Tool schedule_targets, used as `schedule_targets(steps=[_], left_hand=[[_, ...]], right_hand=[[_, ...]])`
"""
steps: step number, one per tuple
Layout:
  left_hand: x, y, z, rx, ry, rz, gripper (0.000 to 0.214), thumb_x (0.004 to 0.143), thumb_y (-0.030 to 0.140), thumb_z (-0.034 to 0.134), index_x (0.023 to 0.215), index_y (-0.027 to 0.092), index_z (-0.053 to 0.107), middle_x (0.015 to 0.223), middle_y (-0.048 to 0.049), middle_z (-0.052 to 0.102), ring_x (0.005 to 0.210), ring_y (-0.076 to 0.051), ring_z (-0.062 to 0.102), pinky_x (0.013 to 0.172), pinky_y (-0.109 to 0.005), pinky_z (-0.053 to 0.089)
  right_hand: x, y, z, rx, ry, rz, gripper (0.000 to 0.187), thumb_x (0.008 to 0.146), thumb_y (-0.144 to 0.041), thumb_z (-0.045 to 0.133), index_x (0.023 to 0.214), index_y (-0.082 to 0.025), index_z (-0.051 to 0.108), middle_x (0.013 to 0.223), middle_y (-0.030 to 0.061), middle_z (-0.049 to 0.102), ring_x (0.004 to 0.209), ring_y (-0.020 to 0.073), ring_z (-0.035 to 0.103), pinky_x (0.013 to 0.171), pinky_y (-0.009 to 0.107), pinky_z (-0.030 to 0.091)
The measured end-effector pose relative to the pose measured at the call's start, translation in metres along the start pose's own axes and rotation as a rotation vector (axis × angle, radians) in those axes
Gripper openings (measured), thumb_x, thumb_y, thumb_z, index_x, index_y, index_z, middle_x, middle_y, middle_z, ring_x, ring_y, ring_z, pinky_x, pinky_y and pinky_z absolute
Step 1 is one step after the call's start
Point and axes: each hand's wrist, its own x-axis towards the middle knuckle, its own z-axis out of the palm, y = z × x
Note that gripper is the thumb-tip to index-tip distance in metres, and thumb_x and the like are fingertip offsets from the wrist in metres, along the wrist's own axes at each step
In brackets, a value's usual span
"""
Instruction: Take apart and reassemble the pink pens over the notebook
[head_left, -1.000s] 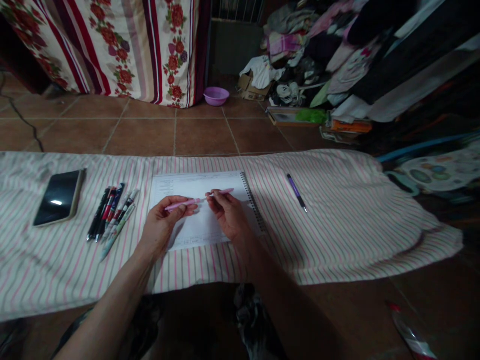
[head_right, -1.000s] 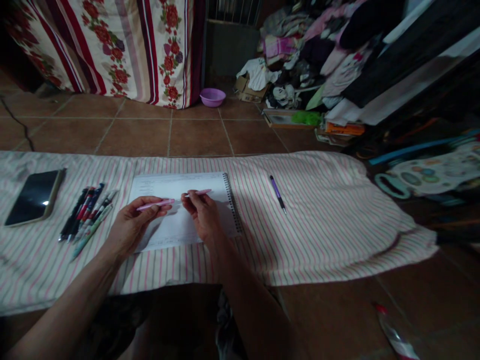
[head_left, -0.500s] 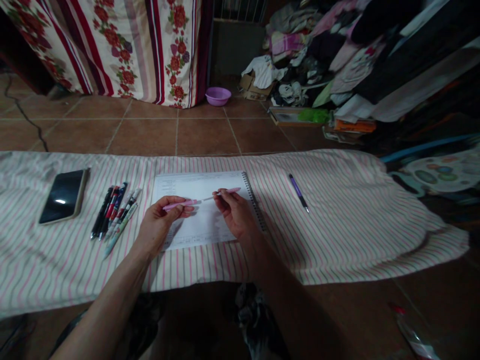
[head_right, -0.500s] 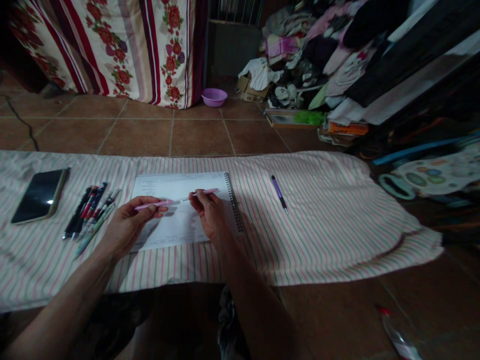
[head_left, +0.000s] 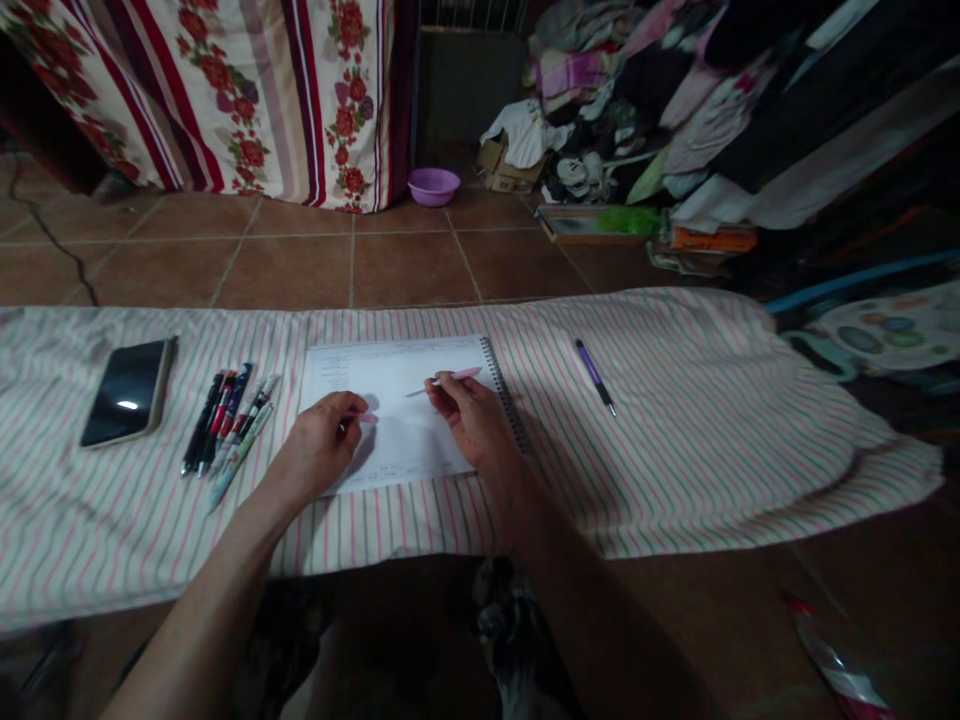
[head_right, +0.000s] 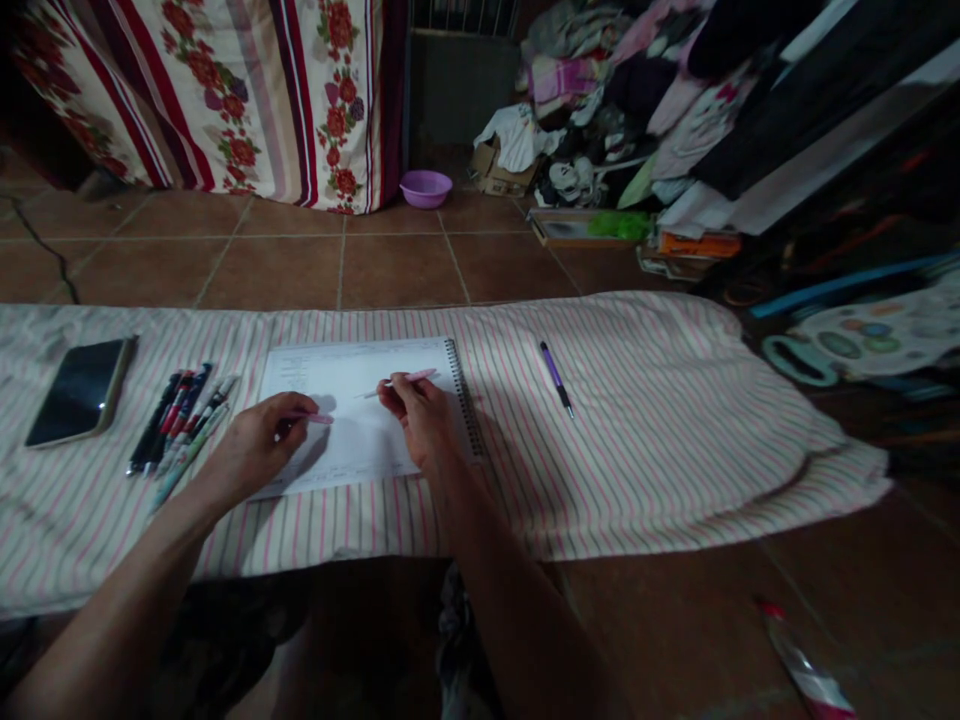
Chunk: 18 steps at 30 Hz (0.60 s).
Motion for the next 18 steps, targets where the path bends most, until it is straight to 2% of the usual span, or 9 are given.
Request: schedule_targets(steps=[6,12,18], left_hand=[[0.0012,0.0042,-0.0036,0.042,-0.013,-0.037,0.011,0.074,0.017,0.047,0.081,0.02,0.055,0.078,-0.0059,0.066,0.067,-0.019,0.062,0.062,-0.028,0.045],[-0.0007,0.0058,-0.0073,0.067,-0.027,-0.002,0.011,0.076,0.019,0.047,0.083,0.02,0.055,0.08,-0.0072,0.067,0.073,-0.021,0.064,0.065,-0.03,0.047],[-0.0013,0.0064,-0.008,0.037,0.007,0.031,0.009,0.078,0.021,0.046,0.082,0.02,0.054,0.079,-0.0065,0.066,0.076,-0.021,0.065,0.068,-0.031,0.049]], right_hand=[[-0.0012,0.0024,-0.0036,-0.03,-0.02,-0.003,0.016,0.062,-0.023,0.075,0.066,-0.014,0.063,0.067,0.0005,0.065,0.061,0.008,0.061,0.062,0.019,0.054],[-0.0033,0.0065,-0.0024,-0.104,-0.038,-0.026,0.019,0.062,-0.028,0.075,0.066,-0.015,0.063,0.068,0.0002,0.065,0.062,0.0085,0.061,0.064,0.021,0.054],[-0.005,0.0064,0.0009,-0.12,-0.038,-0.027,0.018,0.062,-0.027,0.074,0.066,-0.015,0.062,0.067,0.0003,0.065,0.062,0.0087,0.061,0.066,0.022,0.053]])
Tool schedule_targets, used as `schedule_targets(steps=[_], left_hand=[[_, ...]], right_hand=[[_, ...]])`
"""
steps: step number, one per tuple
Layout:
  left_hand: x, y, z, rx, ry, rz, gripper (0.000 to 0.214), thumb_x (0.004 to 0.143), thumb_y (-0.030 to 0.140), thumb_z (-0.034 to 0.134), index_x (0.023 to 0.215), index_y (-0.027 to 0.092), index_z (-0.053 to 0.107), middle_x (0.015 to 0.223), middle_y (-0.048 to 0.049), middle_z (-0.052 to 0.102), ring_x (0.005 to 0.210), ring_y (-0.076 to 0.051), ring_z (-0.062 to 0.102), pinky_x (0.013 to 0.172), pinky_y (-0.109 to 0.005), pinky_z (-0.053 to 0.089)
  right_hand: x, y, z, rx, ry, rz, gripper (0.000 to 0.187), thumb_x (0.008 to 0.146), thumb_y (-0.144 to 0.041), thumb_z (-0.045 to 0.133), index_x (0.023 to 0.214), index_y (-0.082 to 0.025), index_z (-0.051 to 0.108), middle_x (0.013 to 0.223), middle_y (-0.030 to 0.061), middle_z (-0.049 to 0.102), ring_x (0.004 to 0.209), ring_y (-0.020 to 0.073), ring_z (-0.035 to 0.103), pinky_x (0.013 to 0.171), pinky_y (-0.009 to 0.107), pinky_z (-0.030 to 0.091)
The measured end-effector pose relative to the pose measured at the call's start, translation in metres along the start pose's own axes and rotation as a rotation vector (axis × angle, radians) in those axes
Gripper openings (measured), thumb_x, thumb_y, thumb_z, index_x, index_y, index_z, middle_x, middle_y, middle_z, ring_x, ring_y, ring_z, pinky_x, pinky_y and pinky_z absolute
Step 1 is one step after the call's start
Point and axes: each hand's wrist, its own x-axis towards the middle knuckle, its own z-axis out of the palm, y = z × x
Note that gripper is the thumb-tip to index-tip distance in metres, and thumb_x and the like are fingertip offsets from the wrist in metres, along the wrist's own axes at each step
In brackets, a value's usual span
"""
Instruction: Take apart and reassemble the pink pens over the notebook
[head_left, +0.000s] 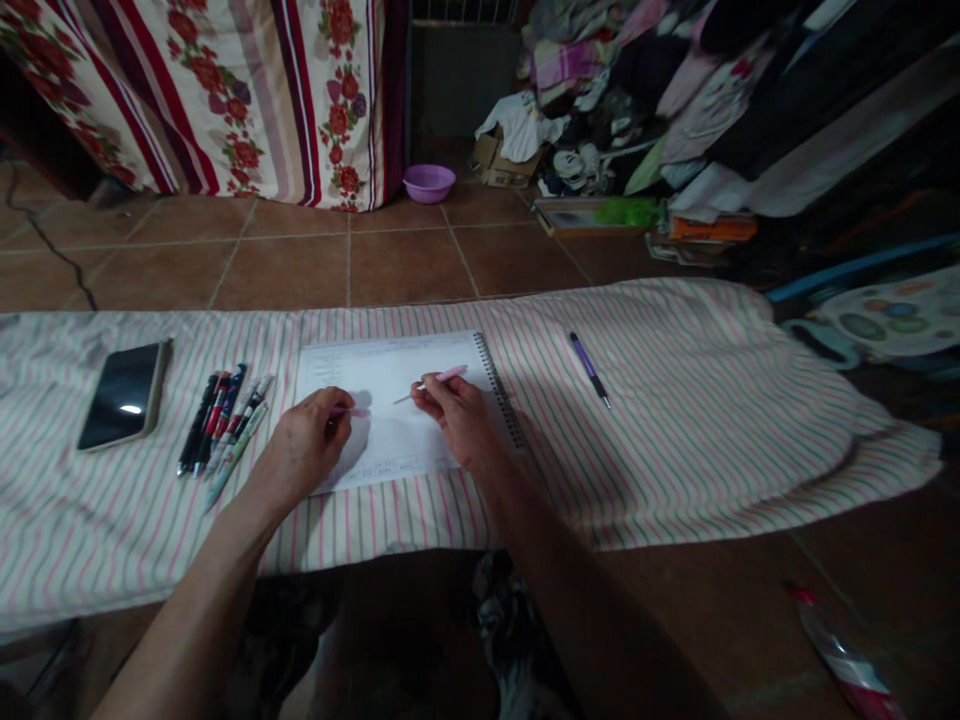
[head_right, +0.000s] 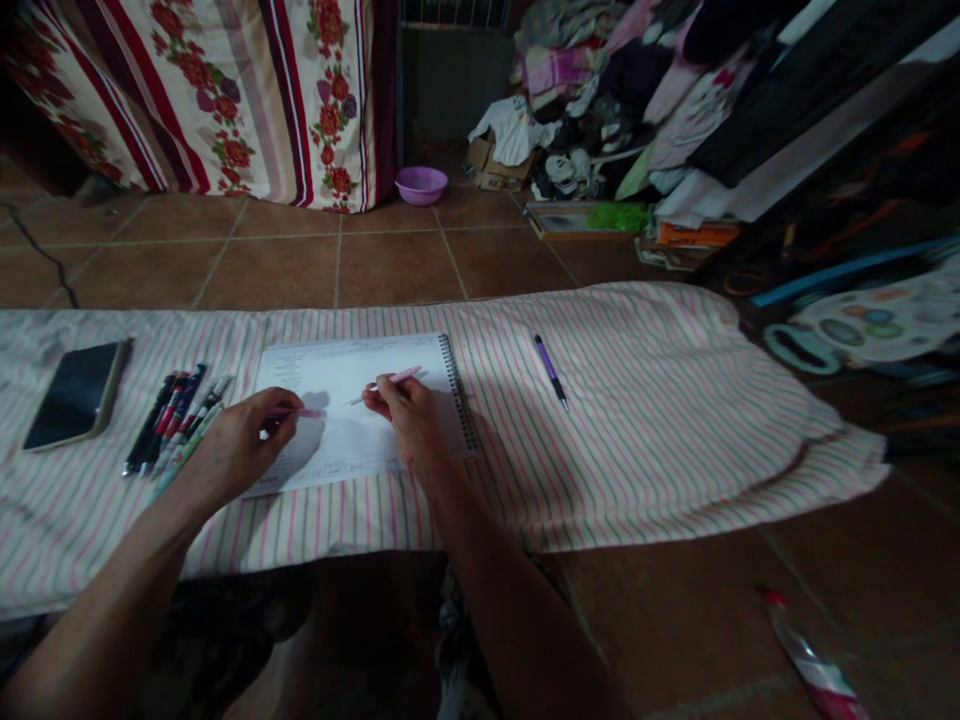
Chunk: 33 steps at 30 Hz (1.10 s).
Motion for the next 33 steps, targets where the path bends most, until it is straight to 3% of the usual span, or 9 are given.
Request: schedule_targets(steps=[11,21,33], left_hand=[[-0.002,-0.001,-0.007,0.044,0.049,0.045,0.014,0.078,0.018,0.044,0.081,0.019,0.058,0.085,-0.0049,0.058,0.073,-0.018,0.062,0.069,-0.03,0.049],[-0.007,-0.01,-0.007,0.127,0.016,0.089,0.015,0.078,0.017,0.044,0.084,0.018,0.057,0.087,-0.0066,0.057,0.074,-0.018,0.06,0.07,-0.03,0.048],[-0.008,-0.019,-0.013,0.089,0.037,-0.039,0.013,0.074,0.019,0.048,0.083,0.017,0.056,0.084,-0.0087,0.06,0.073,-0.022,0.062,0.065,-0.034,0.05]], right_hand=[[0.002,0.002,0.001,0.001,-0.002,0.025,0.017,0.062,-0.025,0.074,0.064,-0.014,0.061,0.067,0.0008,0.065,0.062,0.0086,0.061,0.067,0.022,0.053],[0.003,0.005,0.0,-0.008,-0.013,0.006,0.019,0.061,-0.028,0.075,0.064,-0.015,0.062,0.066,-0.0003,0.065,0.061,0.008,0.06,0.064,0.021,0.053],[0.001,0.002,0.002,-0.019,0.0,0.016,0.015,0.062,-0.025,0.074,0.063,-0.015,0.062,0.065,-0.0009,0.065,0.061,0.0078,0.06,0.065,0.021,0.053]])
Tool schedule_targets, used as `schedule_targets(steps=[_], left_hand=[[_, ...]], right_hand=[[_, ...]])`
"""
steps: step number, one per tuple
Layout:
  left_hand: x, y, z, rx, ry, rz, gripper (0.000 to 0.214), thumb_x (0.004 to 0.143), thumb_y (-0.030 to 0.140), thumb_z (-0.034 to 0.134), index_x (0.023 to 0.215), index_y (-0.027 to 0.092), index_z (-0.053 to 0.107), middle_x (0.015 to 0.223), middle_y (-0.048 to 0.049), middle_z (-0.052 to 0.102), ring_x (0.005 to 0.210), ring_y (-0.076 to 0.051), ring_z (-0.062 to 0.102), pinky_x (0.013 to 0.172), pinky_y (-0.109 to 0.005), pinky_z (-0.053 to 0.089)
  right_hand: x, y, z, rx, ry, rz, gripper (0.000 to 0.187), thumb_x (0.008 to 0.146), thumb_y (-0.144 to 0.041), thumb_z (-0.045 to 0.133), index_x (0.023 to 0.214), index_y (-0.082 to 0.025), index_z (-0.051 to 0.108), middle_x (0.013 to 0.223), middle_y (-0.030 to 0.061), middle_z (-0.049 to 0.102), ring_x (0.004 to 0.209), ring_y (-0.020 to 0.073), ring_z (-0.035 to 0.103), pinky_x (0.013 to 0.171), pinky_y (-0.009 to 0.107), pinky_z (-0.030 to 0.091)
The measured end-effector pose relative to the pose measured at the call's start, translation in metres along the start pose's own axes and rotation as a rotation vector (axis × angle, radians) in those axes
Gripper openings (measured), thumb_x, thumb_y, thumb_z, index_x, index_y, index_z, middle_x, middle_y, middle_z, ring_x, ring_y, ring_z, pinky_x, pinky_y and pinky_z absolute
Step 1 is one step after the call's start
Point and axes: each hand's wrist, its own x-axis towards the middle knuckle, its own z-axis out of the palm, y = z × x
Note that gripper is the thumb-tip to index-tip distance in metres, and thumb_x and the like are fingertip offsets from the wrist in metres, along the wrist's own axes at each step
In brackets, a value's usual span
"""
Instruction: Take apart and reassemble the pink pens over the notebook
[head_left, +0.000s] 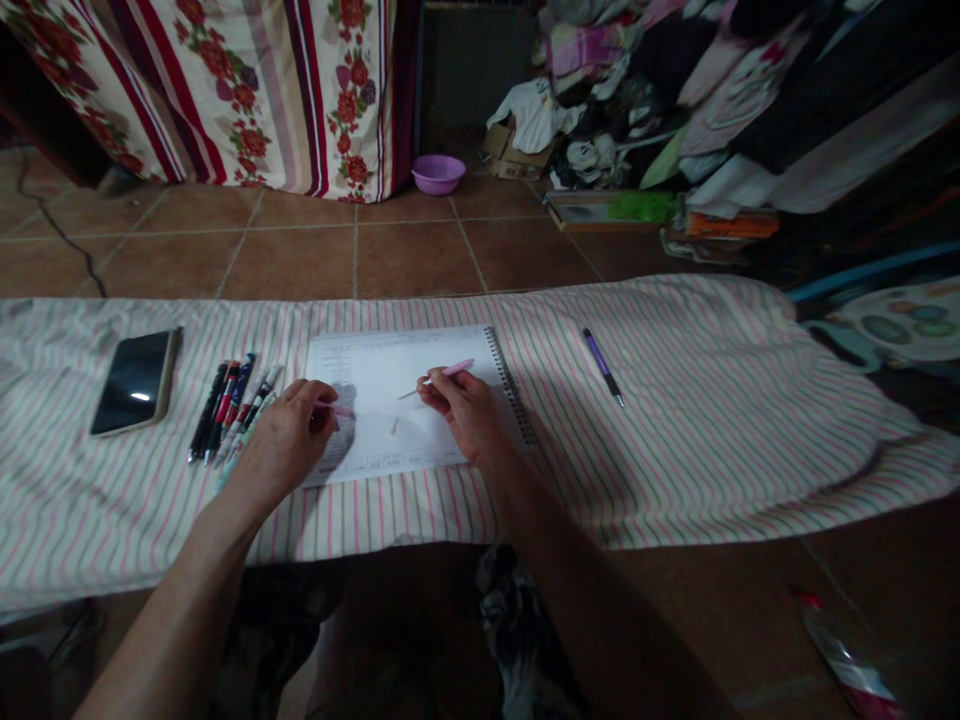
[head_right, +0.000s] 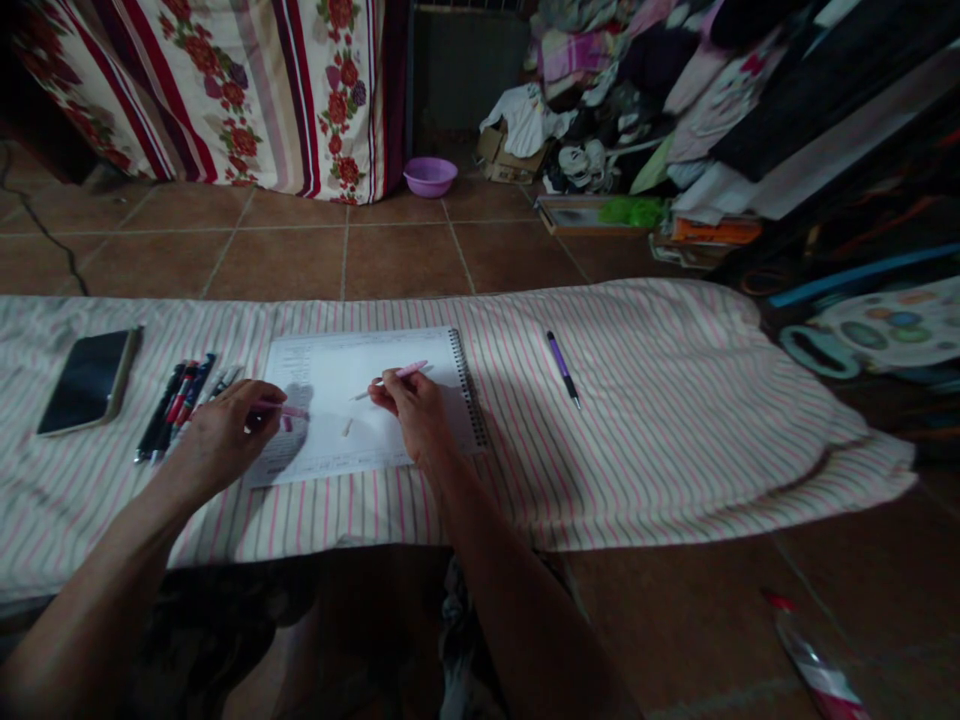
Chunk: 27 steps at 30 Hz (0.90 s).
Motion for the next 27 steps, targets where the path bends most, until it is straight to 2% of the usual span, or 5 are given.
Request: schedule_targets(steps=[11,13,17,23,27], left_hand=[[-0.003,-0.025,0.005,0.038,0.07,-0.129,0.023,0.081,0.026,0.042,0.091,0.014,0.057,0.09,-0.0101,0.059,0.067,-0.019,0.063,0.066,-0.034,0.051],[-0.005,-0.028,0.005,0.003,0.08,-0.189,0.024,0.081,0.03,0.042,0.088,0.013,0.058,0.084,-0.0096,0.06,0.065,-0.02,0.062,0.064,-0.034,0.05],[-0.009,-0.031,0.002,-0.125,-0.015,-0.333,0.028,0.082,0.037,0.041,0.087,0.015,0.058,0.063,-0.0029,0.061,0.053,-0.018,0.059,0.055,-0.031,0.046],[-0.012,-0.038,0.003,-0.068,-0.004,-0.278,0.028,0.081,0.038,0.044,0.084,0.016,0.06,0.069,-0.0052,0.063,0.065,-0.02,0.062,0.063,-0.033,0.047],[-0.013,-0.043,0.008,-0.229,-0.008,-0.302,0.025,0.081,0.038,0.047,0.086,0.017,0.059,0.07,-0.0036,0.062,0.06,-0.018,0.062,0.06,-0.031,0.049]], right_hand=[[0.003,0.002,-0.002,0.0,-0.015,0.002,0.019,0.061,-0.027,0.076,0.066,-0.014,0.062,0.068,-0.0002,0.065,0.062,0.0077,0.06,0.064,0.02,0.053],[0.004,0.003,-0.002,0.002,-0.019,-0.003,0.02,0.061,-0.028,0.076,0.066,-0.014,0.063,0.068,-0.0001,0.065,0.062,0.0076,0.061,0.064,0.019,0.054],[0.004,0.004,-0.003,0.005,-0.024,-0.008,0.022,0.06,-0.029,0.077,0.066,-0.014,0.063,0.068,-0.0001,0.065,0.063,0.0075,0.061,0.064,0.019,0.054],[0.002,0.0,0.002,-0.085,-0.042,-0.088,0.023,0.062,-0.033,0.076,0.071,-0.015,0.064,0.068,0.0,0.067,0.06,0.0082,0.061,0.063,0.021,0.053],[0.001,0.002,0.006,-0.117,-0.058,-0.062,0.024,0.061,-0.034,0.075,0.07,-0.015,0.063,0.068,-0.0002,0.066,0.059,0.0077,0.06,0.063,0.022,0.053]])
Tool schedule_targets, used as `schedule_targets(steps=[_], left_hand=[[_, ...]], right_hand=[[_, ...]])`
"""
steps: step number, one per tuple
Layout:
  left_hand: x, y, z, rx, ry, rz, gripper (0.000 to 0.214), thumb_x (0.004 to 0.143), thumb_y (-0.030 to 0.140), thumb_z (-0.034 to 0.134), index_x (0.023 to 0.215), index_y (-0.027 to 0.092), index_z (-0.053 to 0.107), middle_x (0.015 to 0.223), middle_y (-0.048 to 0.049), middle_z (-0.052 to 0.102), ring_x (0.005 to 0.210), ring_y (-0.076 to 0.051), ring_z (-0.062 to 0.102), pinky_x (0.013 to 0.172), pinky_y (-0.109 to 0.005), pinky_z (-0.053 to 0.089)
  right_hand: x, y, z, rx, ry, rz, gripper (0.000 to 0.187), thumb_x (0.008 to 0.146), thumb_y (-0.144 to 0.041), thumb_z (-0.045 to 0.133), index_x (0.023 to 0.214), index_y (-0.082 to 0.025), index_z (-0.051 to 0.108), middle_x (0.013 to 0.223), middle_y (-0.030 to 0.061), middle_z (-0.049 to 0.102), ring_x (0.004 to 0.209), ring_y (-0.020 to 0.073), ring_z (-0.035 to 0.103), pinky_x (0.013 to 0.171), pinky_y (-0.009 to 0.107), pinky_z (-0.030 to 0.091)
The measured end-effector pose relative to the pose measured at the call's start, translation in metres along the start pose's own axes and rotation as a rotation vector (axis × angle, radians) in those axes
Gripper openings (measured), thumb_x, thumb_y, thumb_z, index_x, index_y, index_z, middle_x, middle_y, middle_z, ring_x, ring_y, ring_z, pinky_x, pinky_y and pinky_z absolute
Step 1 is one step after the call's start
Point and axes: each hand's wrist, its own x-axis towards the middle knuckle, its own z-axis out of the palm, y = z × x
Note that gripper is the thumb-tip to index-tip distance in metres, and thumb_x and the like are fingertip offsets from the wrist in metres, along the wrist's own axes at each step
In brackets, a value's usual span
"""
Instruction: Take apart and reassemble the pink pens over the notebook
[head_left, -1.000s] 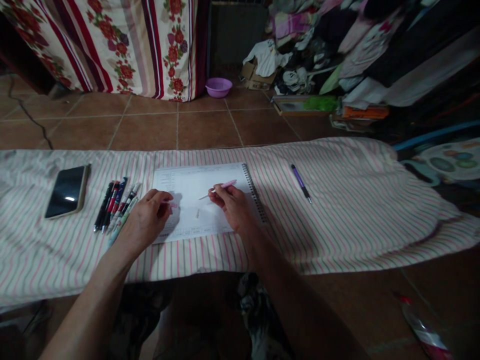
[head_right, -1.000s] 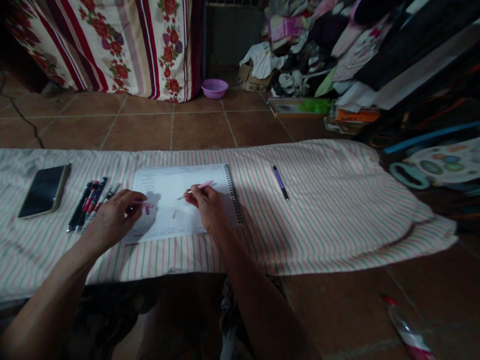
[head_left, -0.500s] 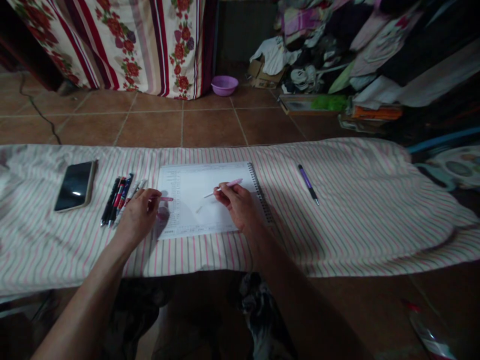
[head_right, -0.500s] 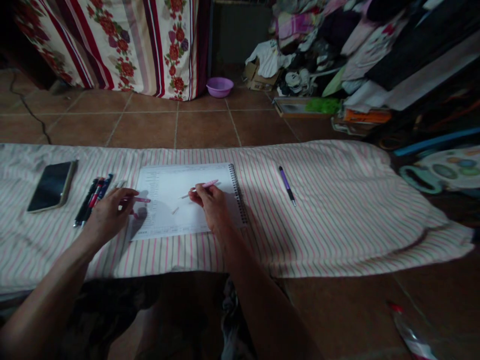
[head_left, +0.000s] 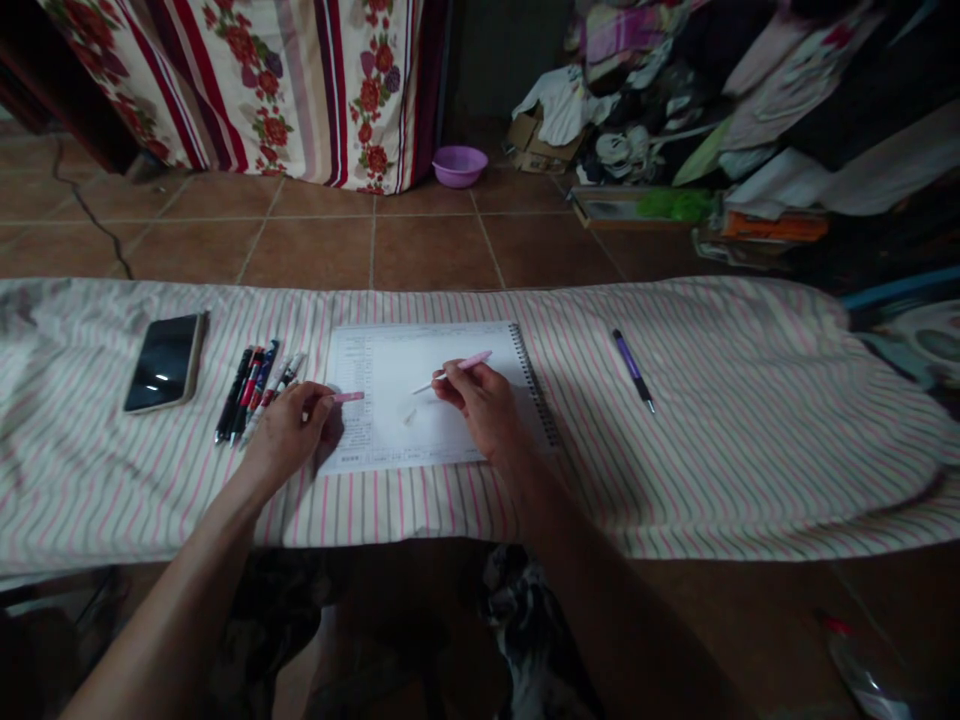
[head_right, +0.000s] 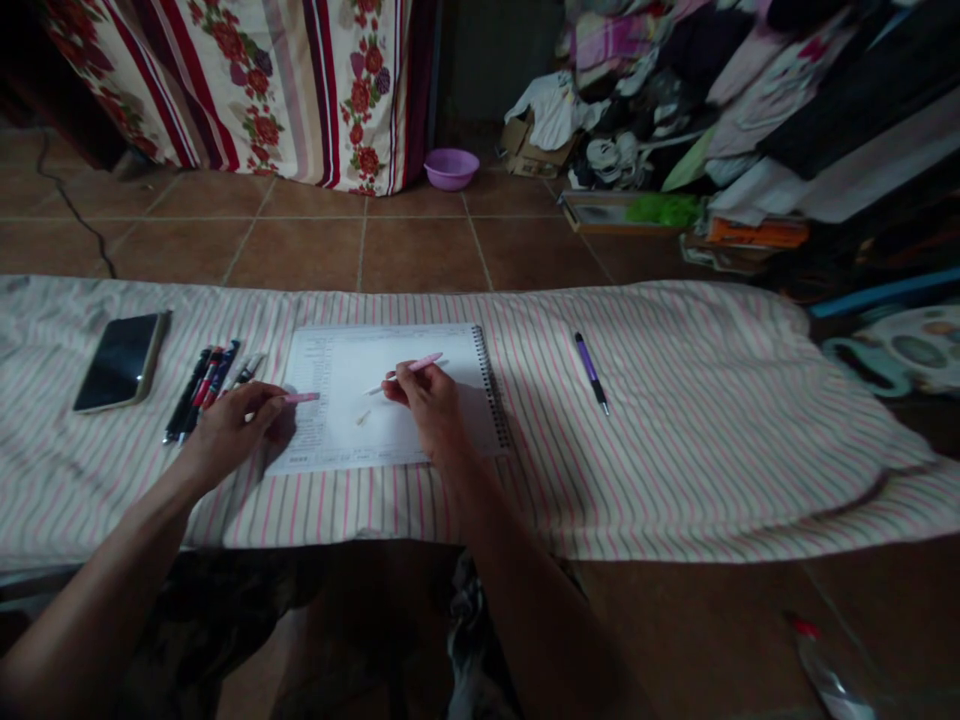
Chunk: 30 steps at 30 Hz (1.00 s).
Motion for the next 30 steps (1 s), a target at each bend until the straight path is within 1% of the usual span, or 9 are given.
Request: schedule_targets(steps=[3,6,8,11,16,20,26,30], left_hand=[[-0.001,0.004,0.005,-0.261,-0.024,-0.061,0.023,0.081,0.039,0.05,0.084,0.017,0.056,0.067,-0.0015,0.061,0.062,-0.017,0.062,0.063,-0.032,0.051],[-0.004,0.014,0.011,-0.571,-0.046,-0.184,0.024,0.078,0.039,0.056,0.085,0.016,0.054,0.069,-0.0008,0.063,0.063,-0.016,0.064,0.069,-0.034,0.052],[-0.004,0.02,0.016,-0.698,-0.038,-0.239,0.026,0.075,0.037,0.061,0.085,0.015,0.055,0.068,-0.0008,0.065,0.065,-0.015,0.065,0.073,-0.032,0.052],[-0.001,0.024,0.021,-0.833,-0.051,-0.272,0.028,0.072,0.037,0.066,0.084,0.014,0.056,0.068,-0.0024,0.067,0.066,-0.014,0.065,0.072,-0.029,0.051],[0.002,0.027,0.021,-0.978,-0.052,-0.315,0.023,0.07,0.029,0.069,0.082,0.012,0.059,0.07,-0.0053,0.069,0.064,-0.013,0.064,0.068,-0.025,0.049],[0.0,0.029,0.018,-1.012,-0.058,-0.322,0.02,0.069,0.026,0.07,0.079,0.012,0.06,0.071,-0.0055,0.07,0.057,-0.01,0.06,0.061,-0.021,0.047],[-0.001,0.03,0.017,-1.01,-0.054,-0.299,0.02,0.069,0.026,0.07,0.08,0.012,0.061,0.072,-0.0055,0.07,0.057,-0.01,0.058,0.061,-0.023,0.046],[-0.001,0.03,0.015,-0.987,-0.042,-0.32,0.021,0.069,0.027,0.069,0.081,0.012,0.061,0.073,-0.0055,0.069,0.058,-0.011,0.058,0.062,-0.025,0.047]], right_hand=[[0.001,0.003,0.002,-0.006,-0.02,0.024,0.024,0.061,-0.034,0.075,0.069,-0.014,0.063,0.068,0.0001,0.066,0.059,0.0076,0.059,0.064,0.022,0.052],[0.003,0.004,0.003,-0.018,-0.024,0.025,0.023,0.062,-0.034,0.074,0.069,-0.014,0.064,0.069,0.0004,0.066,0.06,0.008,0.059,0.065,0.023,0.052],[0.004,0.005,0.003,-0.024,-0.025,0.023,0.023,0.062,-0.034,0.074,0.069,-0.015,0.064,0.07,0.0004,0.065,0.061,0.0082,0.059,0.066,0.023,0.052],[0.004,0.005,0.003,-0.02,-0.026,0.027,0.022,0.063,-0.034,0.074,0.069,-0.015,0.064,0.069,0.0004,0.065,0.061,0.0084,0.059,0.066,0.023,0.052],[0.003,0.004,0.004,-0.027,-0.019,0.032,0.023,0.061,-0.035,0.074,0.069,-0.016,0.064,0.07,0.0006,0.065,0.061,0.0093,0.059,0.066,0.025,0.053],[0.003,0.003,0.004,-0.038,-0.022,0.035,0.026,0.06,-0.037,0.075,0.069,-0.016,0.063,0.07,0.0001,0.065,0.061,0.009,0.06,0.066,0.024,0.053],[0.004,0.004,0.006,-0.044,-0.008,0.034,0.027,0.059,-0.037,0.076,0.069,-0.016,0.063,0.069,0.0,0.065,0.061,0.0086,0.059,0.065,0.024,0.053],[0.005,0.004,0.007,-0.06,0.006,0.04,0.024,0.061,-0.036,0.074,0.069,-0.016,0.063,0.07,0.0005,0.065,0.062,0.0093,0.06,0.067,0.025,0.053]])
